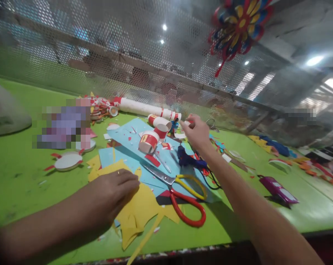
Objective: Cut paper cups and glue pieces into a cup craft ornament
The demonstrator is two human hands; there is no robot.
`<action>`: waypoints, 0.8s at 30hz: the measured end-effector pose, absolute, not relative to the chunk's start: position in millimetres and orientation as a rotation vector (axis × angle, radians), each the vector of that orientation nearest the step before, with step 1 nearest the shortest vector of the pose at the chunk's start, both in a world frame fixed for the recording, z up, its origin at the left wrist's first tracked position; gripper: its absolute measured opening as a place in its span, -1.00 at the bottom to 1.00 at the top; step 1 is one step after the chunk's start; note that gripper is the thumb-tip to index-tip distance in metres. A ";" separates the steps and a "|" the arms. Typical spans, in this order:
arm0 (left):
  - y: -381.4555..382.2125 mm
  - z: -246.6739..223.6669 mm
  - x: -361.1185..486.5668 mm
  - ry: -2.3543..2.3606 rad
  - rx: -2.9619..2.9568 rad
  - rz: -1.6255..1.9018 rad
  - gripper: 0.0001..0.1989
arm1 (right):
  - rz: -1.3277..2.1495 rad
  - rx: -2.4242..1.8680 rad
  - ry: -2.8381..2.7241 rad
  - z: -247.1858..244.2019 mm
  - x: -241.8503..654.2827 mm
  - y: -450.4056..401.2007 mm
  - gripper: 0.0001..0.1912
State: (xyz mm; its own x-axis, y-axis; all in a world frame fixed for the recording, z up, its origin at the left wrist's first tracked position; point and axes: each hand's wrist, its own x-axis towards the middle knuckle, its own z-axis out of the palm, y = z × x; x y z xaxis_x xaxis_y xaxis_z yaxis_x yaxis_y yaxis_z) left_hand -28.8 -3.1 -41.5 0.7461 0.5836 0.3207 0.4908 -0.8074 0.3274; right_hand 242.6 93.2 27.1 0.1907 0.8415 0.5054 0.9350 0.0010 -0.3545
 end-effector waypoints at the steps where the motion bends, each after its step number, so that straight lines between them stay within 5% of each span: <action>1: -0.8 -39.0 -29.1 0.939 2.680 0.556 -0.79 | -0.163 -1.791 -1.728 23.0 231.1 69.3 -0.70; 6: 14.6 -32.3 -34.4 1.232 2.504 0.524 -0.79 | 0.091 -1.303 -2.365 -9.8 177.6 -7.8 -0.83; 19: 24.7 -36.1 -36.9 1.222 2.422 0.556 -0.77 | -0.053 -1.672 -2.610 -25.8 146.6 -22.5 -0.61; 24: 22.9 -33.3 -36.8 1.233 2.396 0.562 -0.77 | -0.157 -1.752 -2.514 -37.1 134.3 -23.2 -0.80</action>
